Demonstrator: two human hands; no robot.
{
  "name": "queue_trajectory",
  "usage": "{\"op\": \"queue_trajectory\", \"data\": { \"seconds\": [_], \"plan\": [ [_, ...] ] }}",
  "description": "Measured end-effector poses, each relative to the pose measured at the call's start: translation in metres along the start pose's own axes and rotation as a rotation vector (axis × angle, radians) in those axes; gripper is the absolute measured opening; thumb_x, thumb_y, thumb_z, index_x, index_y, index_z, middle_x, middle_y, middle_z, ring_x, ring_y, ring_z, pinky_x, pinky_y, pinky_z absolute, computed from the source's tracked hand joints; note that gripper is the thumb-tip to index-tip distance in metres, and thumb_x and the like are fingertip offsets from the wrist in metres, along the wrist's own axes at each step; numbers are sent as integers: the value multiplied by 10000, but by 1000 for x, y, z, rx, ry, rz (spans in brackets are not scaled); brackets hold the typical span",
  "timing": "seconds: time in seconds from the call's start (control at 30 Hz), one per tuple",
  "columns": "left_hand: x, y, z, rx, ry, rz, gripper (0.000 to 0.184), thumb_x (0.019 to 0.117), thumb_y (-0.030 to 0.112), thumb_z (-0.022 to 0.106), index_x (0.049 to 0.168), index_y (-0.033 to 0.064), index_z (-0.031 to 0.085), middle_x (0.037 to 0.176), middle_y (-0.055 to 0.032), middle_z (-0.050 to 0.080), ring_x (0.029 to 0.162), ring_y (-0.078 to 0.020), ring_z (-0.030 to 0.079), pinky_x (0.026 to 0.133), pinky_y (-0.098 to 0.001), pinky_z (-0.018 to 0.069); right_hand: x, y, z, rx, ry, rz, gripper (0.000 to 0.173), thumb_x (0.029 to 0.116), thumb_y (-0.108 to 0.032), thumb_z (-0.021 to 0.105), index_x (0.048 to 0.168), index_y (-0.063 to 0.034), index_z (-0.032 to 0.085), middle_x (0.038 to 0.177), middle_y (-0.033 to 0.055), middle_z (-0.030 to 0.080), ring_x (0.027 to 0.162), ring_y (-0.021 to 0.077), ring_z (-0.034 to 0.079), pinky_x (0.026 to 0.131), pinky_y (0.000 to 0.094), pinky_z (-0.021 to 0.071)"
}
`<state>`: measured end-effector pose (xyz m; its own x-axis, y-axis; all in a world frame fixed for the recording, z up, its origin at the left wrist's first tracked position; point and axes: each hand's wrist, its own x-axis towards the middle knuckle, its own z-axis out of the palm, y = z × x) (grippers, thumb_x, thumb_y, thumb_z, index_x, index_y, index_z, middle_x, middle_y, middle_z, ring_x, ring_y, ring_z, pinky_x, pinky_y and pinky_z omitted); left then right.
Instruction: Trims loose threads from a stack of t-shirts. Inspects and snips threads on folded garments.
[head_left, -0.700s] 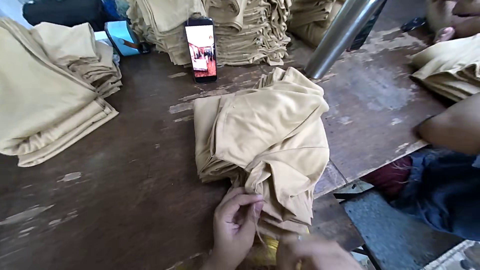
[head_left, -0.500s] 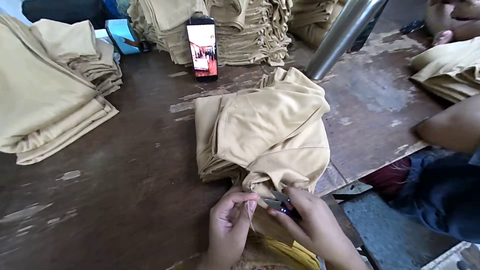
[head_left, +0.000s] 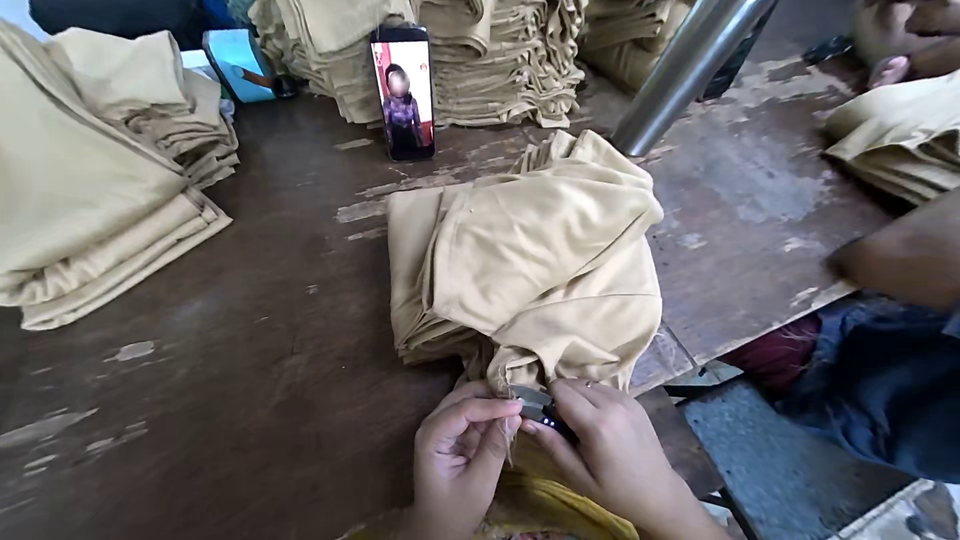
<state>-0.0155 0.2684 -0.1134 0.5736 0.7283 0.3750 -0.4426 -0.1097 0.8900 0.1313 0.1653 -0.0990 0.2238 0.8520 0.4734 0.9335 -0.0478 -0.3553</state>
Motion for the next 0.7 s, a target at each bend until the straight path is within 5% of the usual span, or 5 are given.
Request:
{"op": "queue_trajectory", "data": {
  "seconds": [0.23, 0.4, 0.53, 0.7],
  "plan": [
    [1, 1, -1, 11, 15, 31, 163, 989, 113, 660, 1120, 146, 752, 1131, 53, 721, 1007, -18, 682, 867, -178, 575, 0, 3, 1, 70, -2, 23, 513, 1078, -470, 393, 775, -99, 576, 588, 11, 501, 492, 125, 494, 441, 283, 387],
    [10, -2, 8, -16, 102, 24, 284, 898, 27, 749, 1152, 148, 708, 1130, 68, 724, 966, -37, 707, 865, -217, 603, -2, 7, -3, 272, -18, 85, 496, 1065, -507, 445, 828, -83, 545, 611, -17, 437, 523, 49, 427, 482, 213, 372],
    [19, -5, 9, 6, 118, 29, 186, 944, 27, 694, 1110, 105, 722, 1067, 64, 739, 924, -19, 702, 838, -197, 595, -2, 2, 0, 364, 34, 103, 452, 1038, -486, 539, 855, -73, 544, 634, -22, 454, 550, 15, 429, 512, 166, 378],
    [18, -3, 3, -156, 126, -95, 92, 984, 112, 662, 1051, 124, 723, 1078, 20, 727, 969, -49, 692, 871, -234, 586, -2, 3, 8, 266, 23, 91, 434, 1058, -452, 502, 843, -79, 556, 629, -9, 463, 540, 57, 445, 496, 211, 388]
  ]
}}
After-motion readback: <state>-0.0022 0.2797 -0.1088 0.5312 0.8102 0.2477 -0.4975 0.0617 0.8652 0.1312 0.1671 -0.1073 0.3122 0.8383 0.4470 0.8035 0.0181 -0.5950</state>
